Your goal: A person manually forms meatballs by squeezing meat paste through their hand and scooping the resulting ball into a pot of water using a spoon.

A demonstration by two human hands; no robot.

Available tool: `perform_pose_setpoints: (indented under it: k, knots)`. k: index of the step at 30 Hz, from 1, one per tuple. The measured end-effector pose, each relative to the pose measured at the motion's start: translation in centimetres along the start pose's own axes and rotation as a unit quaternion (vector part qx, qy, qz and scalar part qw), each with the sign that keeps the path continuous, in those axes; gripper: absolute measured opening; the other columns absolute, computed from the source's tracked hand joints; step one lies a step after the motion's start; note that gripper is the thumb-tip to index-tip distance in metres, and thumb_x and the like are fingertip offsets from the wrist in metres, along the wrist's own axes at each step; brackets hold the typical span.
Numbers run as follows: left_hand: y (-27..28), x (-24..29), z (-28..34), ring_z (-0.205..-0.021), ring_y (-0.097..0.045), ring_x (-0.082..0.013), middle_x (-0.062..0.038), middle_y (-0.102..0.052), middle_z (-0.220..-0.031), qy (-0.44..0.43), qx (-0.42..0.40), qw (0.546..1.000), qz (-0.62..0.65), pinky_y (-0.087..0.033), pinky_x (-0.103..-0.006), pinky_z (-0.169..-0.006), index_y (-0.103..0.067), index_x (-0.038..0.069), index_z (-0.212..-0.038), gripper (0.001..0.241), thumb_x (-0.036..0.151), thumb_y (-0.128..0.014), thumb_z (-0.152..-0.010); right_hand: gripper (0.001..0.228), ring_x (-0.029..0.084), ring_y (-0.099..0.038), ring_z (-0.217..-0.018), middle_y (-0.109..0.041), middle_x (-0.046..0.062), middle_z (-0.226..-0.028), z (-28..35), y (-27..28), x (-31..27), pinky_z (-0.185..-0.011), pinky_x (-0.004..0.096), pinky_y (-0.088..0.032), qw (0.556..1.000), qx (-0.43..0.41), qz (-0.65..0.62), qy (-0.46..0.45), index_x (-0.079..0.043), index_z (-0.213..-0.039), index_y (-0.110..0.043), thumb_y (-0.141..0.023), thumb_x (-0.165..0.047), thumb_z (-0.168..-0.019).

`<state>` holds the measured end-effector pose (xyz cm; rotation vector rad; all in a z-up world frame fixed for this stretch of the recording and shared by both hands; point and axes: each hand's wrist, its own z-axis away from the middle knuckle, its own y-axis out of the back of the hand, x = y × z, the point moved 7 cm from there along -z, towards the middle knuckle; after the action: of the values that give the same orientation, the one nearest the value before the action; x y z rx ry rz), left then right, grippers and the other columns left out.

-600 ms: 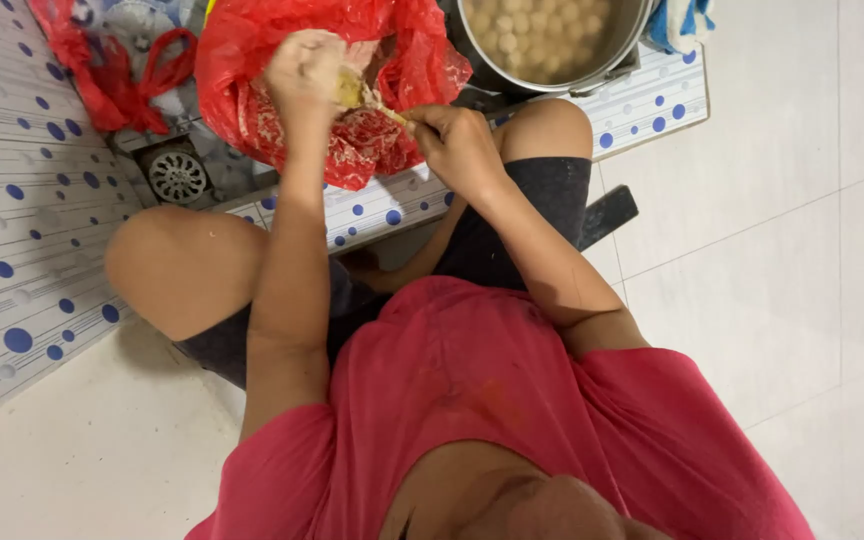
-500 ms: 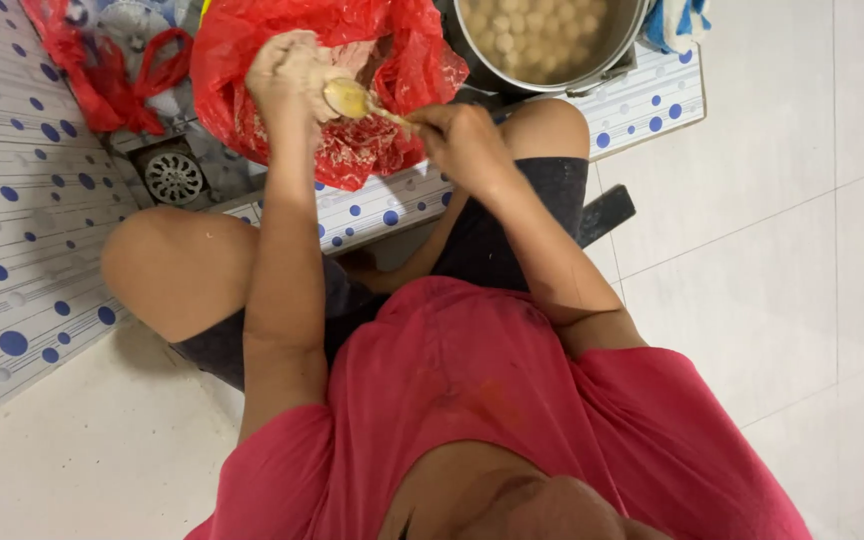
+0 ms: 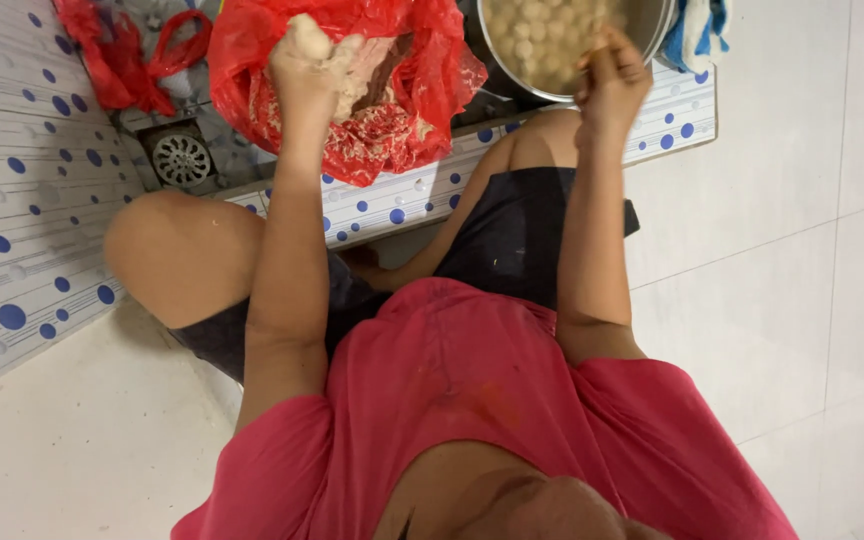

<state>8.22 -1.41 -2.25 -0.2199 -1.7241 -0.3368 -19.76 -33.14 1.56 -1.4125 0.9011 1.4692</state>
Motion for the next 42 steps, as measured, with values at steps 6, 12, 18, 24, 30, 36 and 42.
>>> perform_pose_setpoints:
  k: [6,12,18,24,30,36,42]
  knots:
    - [-0.3,0.5,0.3,-0.070,-0.059,-0.0153,-0.001,-0.062,-0.075,0.072,-0.035,0.996,0.027,-0.050,-0.0333,-0.066,-0.067,0.015,-0.086,0.063,0.073,-0.042,-0.093,0.019,0.008,-0.052,-0.047,-0.073,0.010,-0.072,2.8,-3.6,7.2,-0.040,0.019,-0.037,0.991,-0.120,0.047,0.042,0.003,-0.116,-0.075,-0.069,0.001,-0.098]
    - [-0.8,5.6,1.2,-0.044,-0.052,-0.0126,-0.004,-0.062,-0.065,0.187,-0.078,0.953,0.227,-0.040,-0.0271,-0.038,-0.067,0.003,-0.095,0.022,0.024,-0.072,-0.098,0.021,0.007,-0.048,-0.044,-0.070,0.008,-0.067,1.8,-5.0,7.8,-0.038,0.020,-0.033,0.991,-0.100,0.081,0.044,0.003,-0.116,-0.076,-0.068,-0.005,-0.098]
    - [-0.8,0.4,0.7,-0.084,-0.075,-0.0172,-0.011,-0.076,-0.099,0.102,-0.038,0.993,0.037,-0.067,-0.0246,-0.070,-0.069,-0.002,-0.112,0.046,0.002,-0.094,-0.074,0.021,0.007,-0.046,-0.042,-0.069,0.007,-0.067,0.7,-5.2,9.0,-0.037,0.020,-0.033,0.990,-0.108,0.091,0.024,0.004,-0.115,-0.075,-0.067,-0.004,-0.098]
    - [-1.0,4.3,0.7,-0.072,-0.079,-0.0166,-0.010,-0.080,-0.085,0.043,-0.040,0.995,0.079,-0.066,-0.0246,-0.059,-0.074,0.000,-0.090,0.021,-0.001,-0.091,-0.077,0.021,0.007,-0.047,-0.043,-0.069,0.008,-0.067,0.7,-5.0,9.1,-0.038,0.020,-0.034,0.990,-0.116,0.074,0.014,0.004,-0.114,-0.076,-0.070,-0.005,-0.096]
    - [-1.1,3.6,0.7,-0.073,-0.075,-0.0162,-0.017,-0.077,-0.102,0.059,-0.091,0.988,0.109,-0.065,-0.0222,-0.059,-0.061,-0.003,-0.130,0.057,0.022,-0.087,-0.087,0.021,0.007,-0.048,-0.044,-0.069,0.008,-0.066,1.0,-5.4,8.4,-0.038,0.019,-0.035,0.990,-0.110,0.086,0.007,0.004,-0.115,-0.077,-0.069,-0.005,-0.097]
    - [-0.2,7.5,0.9,-0.055,-0.055,-0.0113,0.000,-0.061,-0.065,0.071,-0.078,0.989,0.109,-0.043,-0.0253,-0.052,-0.065,0.013,-0.075,0.033,0.039,-0.068,-0.095,0.022,0.006,-0.045,-0.042,-0.069,0.008,-0.067,1.1,-5.5,8.1,-0.036,0.019,-0.033,0.991,-0.101,0.090,-0.002,0.005,-0.115,-0.075,-0.069,-0.005,-0.097]
    - [-0.7,6.6,0.9,-0.087,-0.077,-0.0177,-0.008,-0.078,-0.094,0.059,-0.084,0.976,0.192,-0.067,-0.0289,-0.082,-0.072,0.001,-0.097,0.019,-0.009,-0.081,-0.084,0.023,0.007,-0.046,-0.042,-0.069,0.008,-0.067,1.0,-5.5,8.1,-0.037,0.019,-0.034,0.990,-0.100,0.096,-0.016,0.005,-0.115,-0.075,-0.068,-0.006,-0.097]
